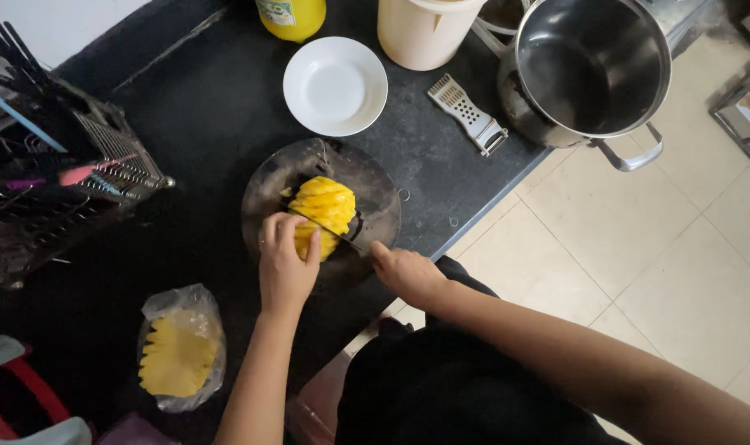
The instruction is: Cutting a peeled pineapple into slices on a cutting board.
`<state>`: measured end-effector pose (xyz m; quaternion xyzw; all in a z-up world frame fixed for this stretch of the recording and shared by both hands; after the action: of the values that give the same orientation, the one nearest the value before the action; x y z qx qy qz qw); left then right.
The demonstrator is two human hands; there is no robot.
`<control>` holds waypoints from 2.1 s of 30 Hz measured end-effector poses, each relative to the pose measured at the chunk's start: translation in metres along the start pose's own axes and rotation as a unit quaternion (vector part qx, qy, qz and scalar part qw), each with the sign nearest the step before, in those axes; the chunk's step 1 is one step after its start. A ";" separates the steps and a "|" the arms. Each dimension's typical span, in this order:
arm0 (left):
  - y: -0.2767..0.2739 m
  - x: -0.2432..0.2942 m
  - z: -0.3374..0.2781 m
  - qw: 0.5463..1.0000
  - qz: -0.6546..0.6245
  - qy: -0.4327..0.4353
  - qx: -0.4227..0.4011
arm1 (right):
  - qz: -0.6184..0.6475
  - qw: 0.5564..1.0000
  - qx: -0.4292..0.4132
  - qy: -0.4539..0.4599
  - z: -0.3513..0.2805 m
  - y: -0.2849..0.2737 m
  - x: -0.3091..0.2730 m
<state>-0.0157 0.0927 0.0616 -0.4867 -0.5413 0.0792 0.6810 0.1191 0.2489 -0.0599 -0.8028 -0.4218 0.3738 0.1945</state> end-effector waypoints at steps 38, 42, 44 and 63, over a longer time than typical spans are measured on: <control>-0.002 -0.002 -0.012 0.998 0.043 0.040 0.013 | 0.017 0.999 -0.018 0.034 -0.086 -0.051 -0.041; 0.000 -0.005 -0.010 0.997 0.059 0.040 0.012 | 0.015 0.999 -0.026 0.043 -0.075 -0.035 -0.032; -0.001 -0.005 -0.010 0.998 0.051 0.035 0.006 | 0.010 0.998 -0.027 0.048 -0.059 -0.022 -0.024; 0.012 -0.007 -0.014 0.995 0.066 0.069 -0.022 | -0.009 1.000 0.015 0.025 -0.007 0.017 -0.013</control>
<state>-0.0026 0.0863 0.0488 -0.5402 -0.4613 0.0783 0.6995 0.1288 0.2287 -0.0599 -0.8051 -0.4184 0.3582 0.2201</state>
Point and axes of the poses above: each hand's wrist, its own z-axis towards the middle knuckle, its own y-axis out of the palm, x = y × z, the point moved 10 cm from there along z, towards the middle knuckle, and after that the axes turned 11 degrees about -x, right-handed, at the moved point
